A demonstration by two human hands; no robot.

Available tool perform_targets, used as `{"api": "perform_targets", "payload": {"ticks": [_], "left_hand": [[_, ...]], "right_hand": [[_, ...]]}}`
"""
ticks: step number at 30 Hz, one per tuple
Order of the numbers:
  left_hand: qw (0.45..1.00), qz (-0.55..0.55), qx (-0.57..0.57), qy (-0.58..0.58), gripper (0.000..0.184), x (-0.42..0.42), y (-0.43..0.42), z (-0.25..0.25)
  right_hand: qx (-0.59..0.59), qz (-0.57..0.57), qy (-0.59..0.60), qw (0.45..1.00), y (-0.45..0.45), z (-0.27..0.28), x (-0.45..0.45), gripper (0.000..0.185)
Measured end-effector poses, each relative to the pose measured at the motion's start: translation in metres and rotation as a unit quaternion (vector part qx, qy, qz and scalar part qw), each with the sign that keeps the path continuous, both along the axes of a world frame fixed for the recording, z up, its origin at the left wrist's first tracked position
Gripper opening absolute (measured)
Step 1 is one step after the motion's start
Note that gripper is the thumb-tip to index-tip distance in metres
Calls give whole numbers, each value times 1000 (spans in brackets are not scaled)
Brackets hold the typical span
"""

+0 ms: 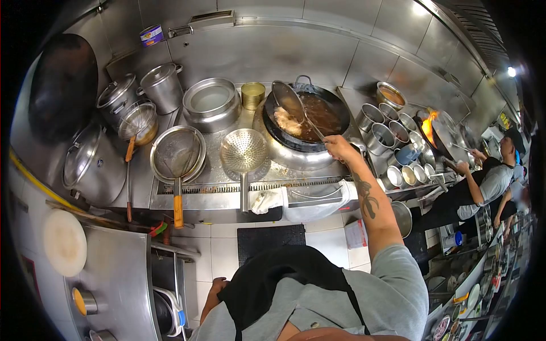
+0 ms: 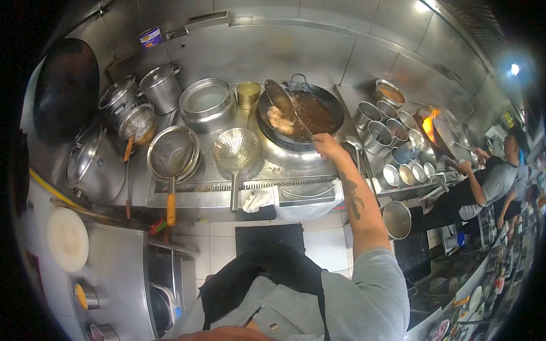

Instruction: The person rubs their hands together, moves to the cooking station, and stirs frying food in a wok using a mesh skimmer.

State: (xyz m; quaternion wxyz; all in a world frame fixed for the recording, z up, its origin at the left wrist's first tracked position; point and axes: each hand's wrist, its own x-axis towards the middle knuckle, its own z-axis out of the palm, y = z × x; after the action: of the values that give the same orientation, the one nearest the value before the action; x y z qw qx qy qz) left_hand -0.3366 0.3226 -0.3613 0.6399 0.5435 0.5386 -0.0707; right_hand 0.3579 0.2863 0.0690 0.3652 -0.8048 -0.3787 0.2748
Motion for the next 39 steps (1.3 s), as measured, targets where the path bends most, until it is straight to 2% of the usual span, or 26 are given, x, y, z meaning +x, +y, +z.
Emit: {"api": "perform_targets", "payload": {"ticks": [4, 7, 10, 13, 16, 19, 22, 25, 29, 36, 39], "left_hand": [[999, -18, 39, 3, 59, 0, -1, -13], [994, -55, 87, 29, 52, -3, -5, -13], [992, -62, 94, 49, 48, -5, -9, -15], [992, -65, 94, 59, 45, -7, -12, -14], [991, -69, 97, 66, 41, -9, -12, -16], [990, -75, 100, 69, 37, -9, -10, -16], [989, -80, 105, 69, 34, -10, -8, -16], [987, -85, 113, 73, 31, -11, -7, -17], [984, -95, 132, 79, 28, -13, -7, -15], [966, -121, 208, 99, 24, -16, -5, -11], [946, -158, 263, 106, 24, -16, -6, -8]], "right_hand": [[-14, -40, 5, 999, 11, -2, -11, 31], [14, -106, 134, 985, 16, 3, -15, 27], [65, -150, 275, 947, 16, 7, -15, 18], [130, -120, 415, 892, 14, -11, 2, 6], [164, -98, 509, 840, 8, -24, 15, 4], [187, -83, 542, 815, 3, -32, 21, 5], [186, -107, 503, 837, -7, -29, 14, 5], [157, -120, 427, 883, -14, -19, 9, 5], [120, -168, 270, 941, -25, -6, 7, 6], [108, -227, 148, 957, -49, 5, 29, 10], [93, -236, 92, 963, -56, 4, 40, 20]]}}
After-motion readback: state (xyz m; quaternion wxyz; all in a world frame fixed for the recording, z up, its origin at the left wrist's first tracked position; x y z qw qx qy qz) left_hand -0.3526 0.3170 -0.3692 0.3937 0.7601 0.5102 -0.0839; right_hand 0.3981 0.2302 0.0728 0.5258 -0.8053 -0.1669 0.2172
